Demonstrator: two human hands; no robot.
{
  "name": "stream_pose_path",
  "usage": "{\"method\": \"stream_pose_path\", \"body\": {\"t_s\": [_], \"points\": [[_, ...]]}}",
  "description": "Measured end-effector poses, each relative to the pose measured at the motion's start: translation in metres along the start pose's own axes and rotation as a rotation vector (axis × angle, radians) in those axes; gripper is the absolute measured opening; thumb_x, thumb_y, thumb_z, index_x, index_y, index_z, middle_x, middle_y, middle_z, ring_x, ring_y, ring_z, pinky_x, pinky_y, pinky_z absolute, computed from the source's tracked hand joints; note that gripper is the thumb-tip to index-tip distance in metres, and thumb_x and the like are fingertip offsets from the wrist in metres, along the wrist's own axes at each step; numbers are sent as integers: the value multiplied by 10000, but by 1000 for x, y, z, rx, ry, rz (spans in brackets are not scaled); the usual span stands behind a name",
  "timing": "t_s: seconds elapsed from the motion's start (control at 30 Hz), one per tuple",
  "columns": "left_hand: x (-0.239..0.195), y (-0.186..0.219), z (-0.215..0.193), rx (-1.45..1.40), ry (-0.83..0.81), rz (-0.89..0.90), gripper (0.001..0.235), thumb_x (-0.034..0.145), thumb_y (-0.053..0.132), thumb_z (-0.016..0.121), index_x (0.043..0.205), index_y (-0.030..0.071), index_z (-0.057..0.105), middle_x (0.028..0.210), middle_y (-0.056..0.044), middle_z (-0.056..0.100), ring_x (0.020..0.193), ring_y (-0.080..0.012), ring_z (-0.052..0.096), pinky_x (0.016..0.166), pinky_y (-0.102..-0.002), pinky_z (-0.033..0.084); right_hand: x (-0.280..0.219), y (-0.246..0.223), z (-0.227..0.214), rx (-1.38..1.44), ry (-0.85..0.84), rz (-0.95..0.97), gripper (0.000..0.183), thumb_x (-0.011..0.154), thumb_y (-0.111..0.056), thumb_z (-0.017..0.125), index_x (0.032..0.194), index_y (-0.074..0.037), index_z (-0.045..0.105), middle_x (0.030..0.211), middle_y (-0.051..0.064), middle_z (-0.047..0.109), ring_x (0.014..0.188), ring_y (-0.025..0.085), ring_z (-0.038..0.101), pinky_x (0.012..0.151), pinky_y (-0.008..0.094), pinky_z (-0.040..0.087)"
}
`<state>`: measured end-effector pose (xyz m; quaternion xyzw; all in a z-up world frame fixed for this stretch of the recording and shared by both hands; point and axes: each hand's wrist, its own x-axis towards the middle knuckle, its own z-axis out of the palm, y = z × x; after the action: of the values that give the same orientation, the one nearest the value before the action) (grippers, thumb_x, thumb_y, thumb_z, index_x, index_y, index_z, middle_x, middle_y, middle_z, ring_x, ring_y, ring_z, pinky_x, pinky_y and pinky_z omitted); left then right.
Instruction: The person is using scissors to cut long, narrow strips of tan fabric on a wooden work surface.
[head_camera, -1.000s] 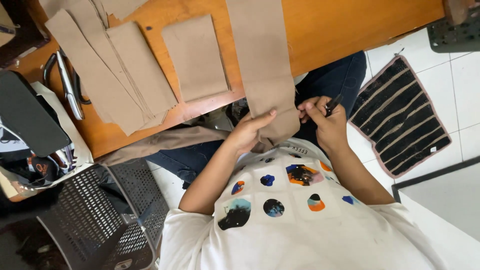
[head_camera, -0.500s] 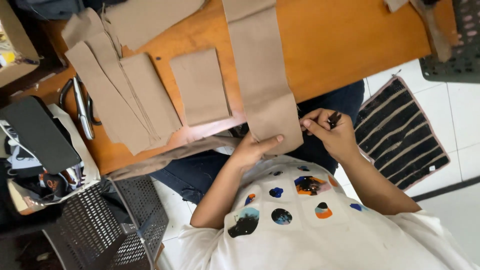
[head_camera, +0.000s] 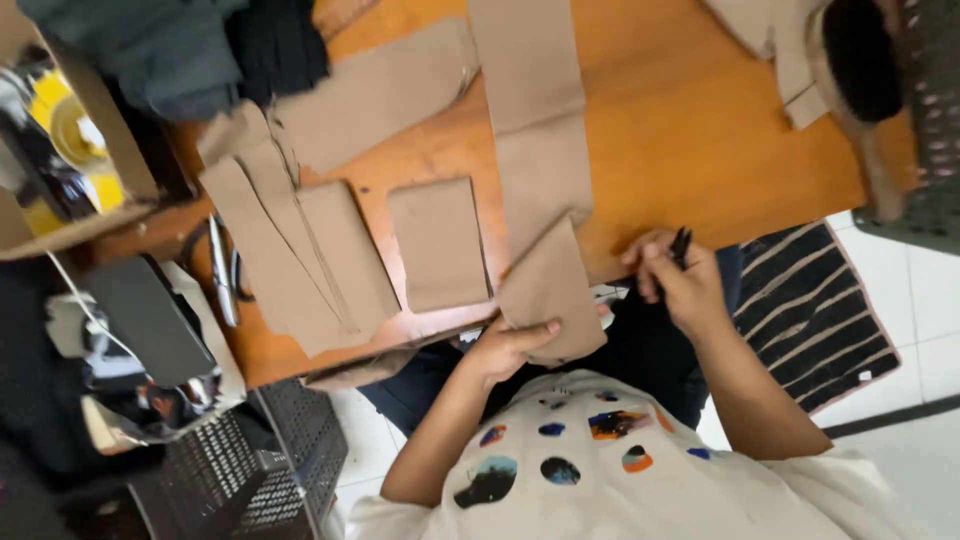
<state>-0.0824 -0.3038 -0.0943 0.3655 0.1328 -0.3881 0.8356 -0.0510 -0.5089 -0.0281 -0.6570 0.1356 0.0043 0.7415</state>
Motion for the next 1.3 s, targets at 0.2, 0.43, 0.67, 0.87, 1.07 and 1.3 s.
{"method": "stream_pose_path", "body": {"t_s": [0.2,0.43,0.67,0.87,1.07,1.3], "points": [[-8,-18,7,-30,-86,90,704,621,-53,743,1248,46,440,1135,-187,541,1019,-307,530,871,-487,411,-42,26,-11,85,80,-39,271,918,-218,473,738,-17,492,581,118,480,292,69,314,303,184,273],[-20,-34,44,166,-136,355,651,683,-24,723,1261,42,430,1181,-137,522,1083,-241,485,916,-451,388,-100,28,-14,235,43,13,281,885,-177,444,931,85,534,747,171,529,298,41,327,263,163,292],[-24,-40,62,272,-110,414,608,743,-1,683,1278,53,400,1201,-99,512,1090,-182,460,924,-408,380,-118,62,-29,194,89,-9,221,839,-119,517,916,85,548,788,193,556,310,57,339,259,169,301],[-26,-28,63,370,-118,378,579,778,38,660,1284,40,378,1222,-113,488,1102,-217,451,931,-439,367,-114,31,-11,178,106,1,84,757,-14,618,790,54,583,517,89,461,305,57,342,267,173,309],[-11,-28,35,377,-80,327,561,786,33,637,1282,41,374,1198,-103,499,1085,-207,459,922,-439,376,-82,15,-10,177,103,70,80,791,-47,602,791,31,585,589,109,534,335,51,369,278,178,310],[-6,-7,46,279,-66,290,526,797,27,612,1274,50,391,1173,-105,521,1066,-198,479,913,-423,393,-59,6,-9,150,92,50,77,808,-38,574,806,37,557,613,153,537,334,64,352,293,184,321]]}}
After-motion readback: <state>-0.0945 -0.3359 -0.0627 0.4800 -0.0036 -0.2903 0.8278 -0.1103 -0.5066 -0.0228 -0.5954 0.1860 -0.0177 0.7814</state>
